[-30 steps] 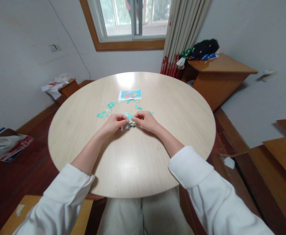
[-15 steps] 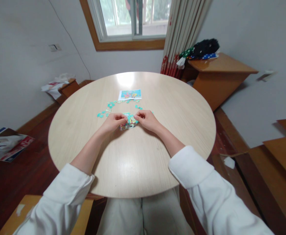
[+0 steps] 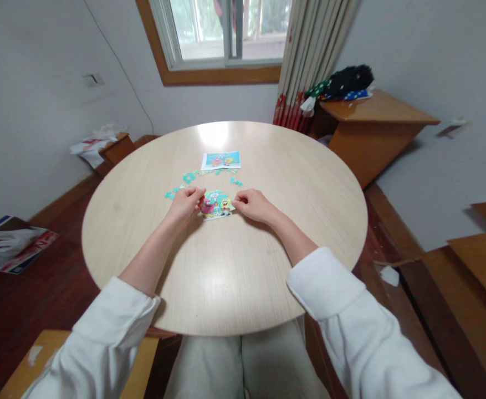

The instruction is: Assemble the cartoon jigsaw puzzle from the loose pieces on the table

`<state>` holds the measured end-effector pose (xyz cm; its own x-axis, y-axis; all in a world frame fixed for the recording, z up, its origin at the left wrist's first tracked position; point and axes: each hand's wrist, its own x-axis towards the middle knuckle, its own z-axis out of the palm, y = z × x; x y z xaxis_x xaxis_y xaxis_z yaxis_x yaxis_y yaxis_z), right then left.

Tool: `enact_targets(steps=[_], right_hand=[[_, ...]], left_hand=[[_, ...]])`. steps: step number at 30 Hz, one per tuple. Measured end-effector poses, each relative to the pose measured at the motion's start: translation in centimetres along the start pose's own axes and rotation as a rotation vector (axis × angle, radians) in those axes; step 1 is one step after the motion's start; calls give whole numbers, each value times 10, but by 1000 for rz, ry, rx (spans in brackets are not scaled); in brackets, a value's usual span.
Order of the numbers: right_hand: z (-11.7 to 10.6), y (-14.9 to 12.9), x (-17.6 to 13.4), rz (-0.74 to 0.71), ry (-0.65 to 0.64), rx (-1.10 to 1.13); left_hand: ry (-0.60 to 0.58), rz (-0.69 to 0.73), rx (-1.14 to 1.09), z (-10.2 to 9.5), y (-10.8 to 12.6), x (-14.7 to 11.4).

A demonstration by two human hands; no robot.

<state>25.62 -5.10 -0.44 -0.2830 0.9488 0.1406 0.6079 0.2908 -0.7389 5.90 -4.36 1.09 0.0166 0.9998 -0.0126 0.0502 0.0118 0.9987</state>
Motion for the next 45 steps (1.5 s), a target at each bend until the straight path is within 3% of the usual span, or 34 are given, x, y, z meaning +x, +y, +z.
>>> enact_targets(steps=[6, 12, 16, 45], right_hand=[[-1, 1, -1, -15, -48, -93], [0, 3, -1, -18, -58, -117], [0, 3, -1, -14, -54, -115], [0, -10, -2, 9, -111, -301]], left_hand=[[-13, -93, -161, -3, 0, 2], [-171, -214, -373, -10, 9, -1], [-218, -262, -411, -12, 12, -3], [-152, -374, -493, -16, 12, 0]])
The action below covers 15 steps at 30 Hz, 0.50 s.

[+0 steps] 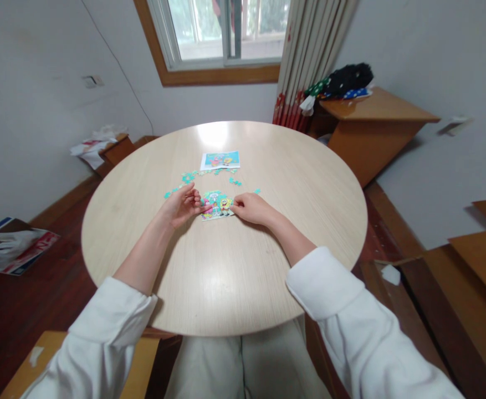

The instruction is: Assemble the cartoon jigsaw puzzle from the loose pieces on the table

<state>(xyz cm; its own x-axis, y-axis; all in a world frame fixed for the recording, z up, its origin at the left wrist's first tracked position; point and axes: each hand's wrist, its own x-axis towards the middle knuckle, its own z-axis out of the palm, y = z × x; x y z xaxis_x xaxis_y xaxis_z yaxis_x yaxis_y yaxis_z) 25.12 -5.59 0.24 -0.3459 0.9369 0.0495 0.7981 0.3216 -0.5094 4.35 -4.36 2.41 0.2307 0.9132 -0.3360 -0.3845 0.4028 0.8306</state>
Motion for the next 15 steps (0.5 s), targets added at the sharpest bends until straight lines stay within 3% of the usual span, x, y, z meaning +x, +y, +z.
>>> enact_targets(steps=[15], right_hand=[[-1, -4, 2, 69, -28, 5]], left_hand=[[11, -8, -29, 0, -1, 0]])
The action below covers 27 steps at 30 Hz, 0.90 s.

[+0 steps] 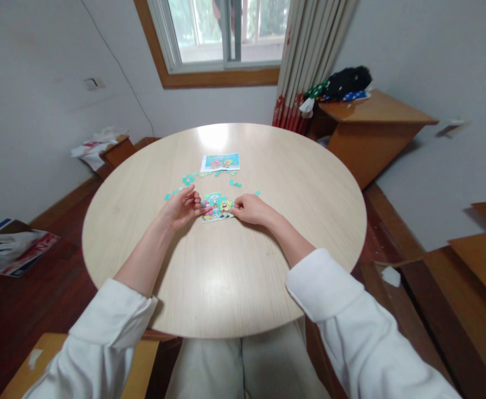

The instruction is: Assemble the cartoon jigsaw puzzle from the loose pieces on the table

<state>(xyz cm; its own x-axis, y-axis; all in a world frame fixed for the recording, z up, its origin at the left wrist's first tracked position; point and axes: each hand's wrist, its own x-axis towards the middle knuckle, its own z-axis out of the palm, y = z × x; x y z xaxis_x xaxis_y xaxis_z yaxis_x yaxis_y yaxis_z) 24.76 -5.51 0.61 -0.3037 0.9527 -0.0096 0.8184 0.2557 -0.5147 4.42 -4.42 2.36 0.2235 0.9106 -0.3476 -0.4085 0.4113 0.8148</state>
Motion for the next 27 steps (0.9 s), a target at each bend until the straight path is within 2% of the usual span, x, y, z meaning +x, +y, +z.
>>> enact_targets(steps=[15, 27], right_hand=[[-1, -1, 0, 47, 15, 14], [4, 5, 3, 22, 49, -22]], left_hand=[[12, -8, 4, 2, 1, -2], [12, -5, 2, 0, 1, -1]])
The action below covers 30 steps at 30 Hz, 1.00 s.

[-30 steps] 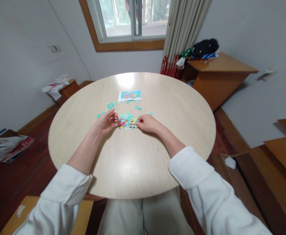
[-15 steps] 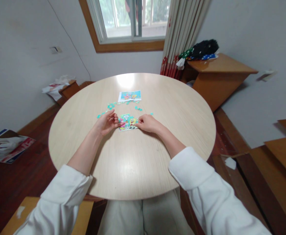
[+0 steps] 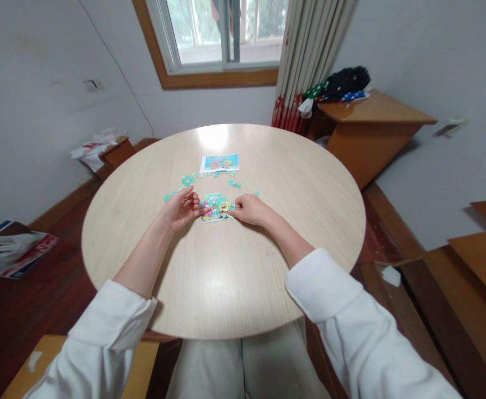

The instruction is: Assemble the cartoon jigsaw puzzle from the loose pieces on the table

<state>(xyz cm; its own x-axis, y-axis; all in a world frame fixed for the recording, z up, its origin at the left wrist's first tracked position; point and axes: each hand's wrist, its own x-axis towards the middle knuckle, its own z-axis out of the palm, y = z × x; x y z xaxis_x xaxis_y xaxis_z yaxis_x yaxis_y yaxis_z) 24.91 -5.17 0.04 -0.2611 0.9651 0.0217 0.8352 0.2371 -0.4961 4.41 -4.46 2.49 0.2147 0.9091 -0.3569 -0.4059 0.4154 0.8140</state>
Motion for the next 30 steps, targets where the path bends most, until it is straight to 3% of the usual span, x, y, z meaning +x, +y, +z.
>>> enact_targets(steps=[9, 15, 20, 24, 27, 30], right_hand=[[0, 1, -2, -20, 11, 95], [5, 9, 3, 50, 274, 316], [16, 5, 2, -58, 433, 190], [27, -6, -3, -208, 334, 0], [32, -16, -7, -213, 149, -178], [32, -23, -9, -163, 34, -252]], left_hand=[[-2, -2, -13, 0, 0, -1], [-33, 1, -15, -3, -2, 1], [18, 100, -31, -8, -3, 5], [98, 294, 48, -14, -6, 10], [271, 547, 366, -17, -12, 12], [263, 695, 701, -18, -23, 13]])
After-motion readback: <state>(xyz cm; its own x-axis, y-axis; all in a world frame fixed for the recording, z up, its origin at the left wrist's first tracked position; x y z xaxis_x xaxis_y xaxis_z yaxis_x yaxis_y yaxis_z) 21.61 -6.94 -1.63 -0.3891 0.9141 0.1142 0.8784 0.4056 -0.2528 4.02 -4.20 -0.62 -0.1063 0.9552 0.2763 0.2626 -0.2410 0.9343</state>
